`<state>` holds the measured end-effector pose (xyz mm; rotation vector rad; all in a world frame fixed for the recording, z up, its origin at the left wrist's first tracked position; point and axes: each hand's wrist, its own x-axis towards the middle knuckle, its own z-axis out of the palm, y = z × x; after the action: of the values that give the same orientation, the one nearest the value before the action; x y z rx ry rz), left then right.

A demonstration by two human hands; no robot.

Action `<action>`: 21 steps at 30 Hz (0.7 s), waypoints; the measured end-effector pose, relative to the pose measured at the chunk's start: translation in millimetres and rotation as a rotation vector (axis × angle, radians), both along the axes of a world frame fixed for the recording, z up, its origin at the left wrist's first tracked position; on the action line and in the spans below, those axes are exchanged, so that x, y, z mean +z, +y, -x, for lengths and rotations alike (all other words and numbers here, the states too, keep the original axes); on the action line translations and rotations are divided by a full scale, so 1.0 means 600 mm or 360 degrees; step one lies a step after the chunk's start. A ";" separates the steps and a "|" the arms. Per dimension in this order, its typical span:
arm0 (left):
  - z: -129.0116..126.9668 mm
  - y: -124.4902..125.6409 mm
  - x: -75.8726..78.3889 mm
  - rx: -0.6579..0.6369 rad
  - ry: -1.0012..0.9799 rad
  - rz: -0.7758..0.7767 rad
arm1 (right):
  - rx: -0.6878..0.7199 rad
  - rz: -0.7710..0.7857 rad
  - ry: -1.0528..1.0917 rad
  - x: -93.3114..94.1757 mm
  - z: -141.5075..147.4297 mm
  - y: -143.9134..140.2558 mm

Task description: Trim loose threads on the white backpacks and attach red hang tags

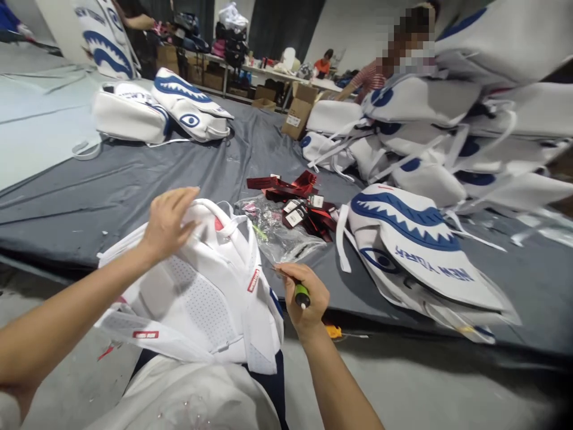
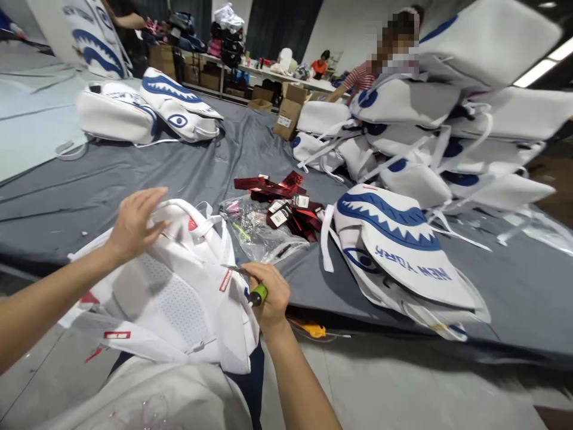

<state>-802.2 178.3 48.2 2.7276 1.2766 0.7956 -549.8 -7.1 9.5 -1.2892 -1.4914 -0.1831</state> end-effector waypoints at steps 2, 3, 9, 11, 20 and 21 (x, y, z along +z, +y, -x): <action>0.003 -0.031 -0.007 -0.0216 -0.0122 -0.0215 | 0.0077 0.0025 -0.0070 0.009 0.024 0.023; 0.007 -0.041 -0.013 -0.0264 -0.0148 -0.0271 | 0.0098 0.0036 -0.0091 0.013 0.036 0.038; 0.066 -0.023 -0.075 -0.0039 -0.0113 -0.0077 | -0.0096 0.0528 -0.0222 0.054 0.107 0.134; 0.084 -0.012 -0.090 -0.0137 -0.0126 -0.0025 | -0.0188 0.0905 -0.0376 0.072 0.129 0.158; 0.093 -0.007 -0.086 0.0003 -0.0302 0.0094 | -0.0004 0.1804 -0.0770 0.051 0.191 0.222; 0.091 -0.007 -0.083 0.0107 -0.0212 0.0153 | -0.0058 0.1803 -0.0828 0.046 0.195 0.224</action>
<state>-857.0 174.1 -1.9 2.5237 1.3476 0.8811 -666.7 127.2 37.0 -2.2744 -2.1232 0.4054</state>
